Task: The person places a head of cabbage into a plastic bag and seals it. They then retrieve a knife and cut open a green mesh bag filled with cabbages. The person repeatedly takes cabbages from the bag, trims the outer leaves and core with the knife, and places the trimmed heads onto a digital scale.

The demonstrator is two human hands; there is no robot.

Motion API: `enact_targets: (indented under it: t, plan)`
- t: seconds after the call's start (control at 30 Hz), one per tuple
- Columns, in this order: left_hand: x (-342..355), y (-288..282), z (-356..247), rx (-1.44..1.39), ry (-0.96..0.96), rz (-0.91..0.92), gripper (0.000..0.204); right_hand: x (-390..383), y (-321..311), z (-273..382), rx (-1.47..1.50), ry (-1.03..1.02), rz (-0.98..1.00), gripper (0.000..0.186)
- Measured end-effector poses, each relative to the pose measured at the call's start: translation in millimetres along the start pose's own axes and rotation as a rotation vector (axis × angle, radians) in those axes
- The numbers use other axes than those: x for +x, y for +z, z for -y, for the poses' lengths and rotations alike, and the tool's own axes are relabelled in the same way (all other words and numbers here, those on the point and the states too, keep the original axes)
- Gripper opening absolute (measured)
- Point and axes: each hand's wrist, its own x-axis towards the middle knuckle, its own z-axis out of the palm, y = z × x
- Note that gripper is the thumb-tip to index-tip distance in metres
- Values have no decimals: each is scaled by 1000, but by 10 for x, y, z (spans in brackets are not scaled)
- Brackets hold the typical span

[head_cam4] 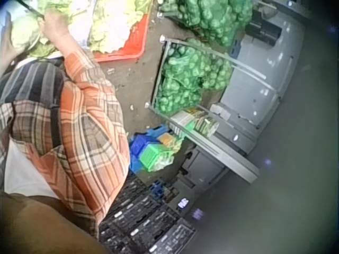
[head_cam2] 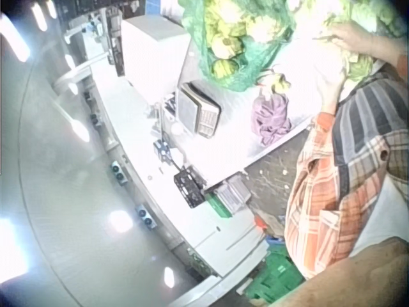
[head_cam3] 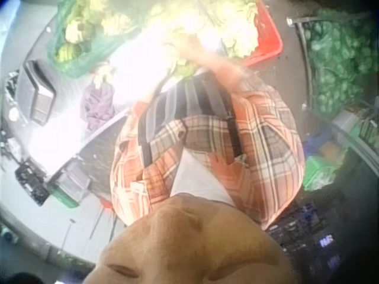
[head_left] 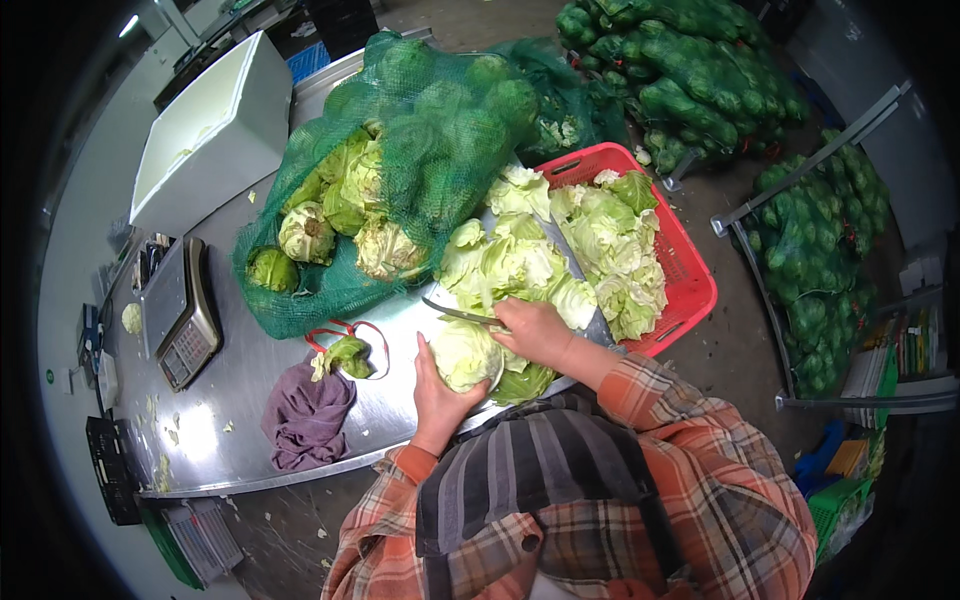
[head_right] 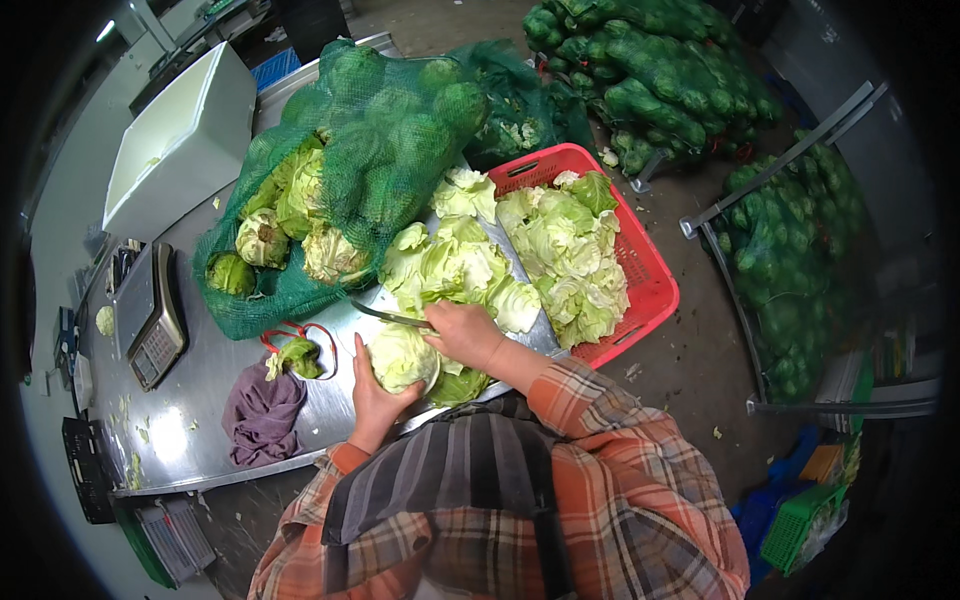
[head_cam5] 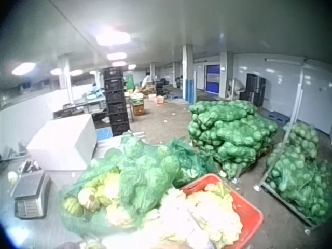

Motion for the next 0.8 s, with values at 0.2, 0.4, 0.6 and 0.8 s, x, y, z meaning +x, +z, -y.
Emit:
enact_targets:
  t: [0.2, 0.4, 0.6, 0.8]
  plan:
    - [-53, -46, 380, -265, 10, 20, 107, 42, -263, -275, 271, 551, 89, 29]
    - [4, -309, 193, -1307, -220, 188, 99, -6, -875, -880, -105, 722, 139, 64]
    - [38, -334, 223, -1577, -408, 236, 93, 260, -921, 210, 635, 443, 219, 74]
    - [57, -313, 321, -1599, -410, 187, 79, 434, -619, 476, 947, 357, 443, 54]
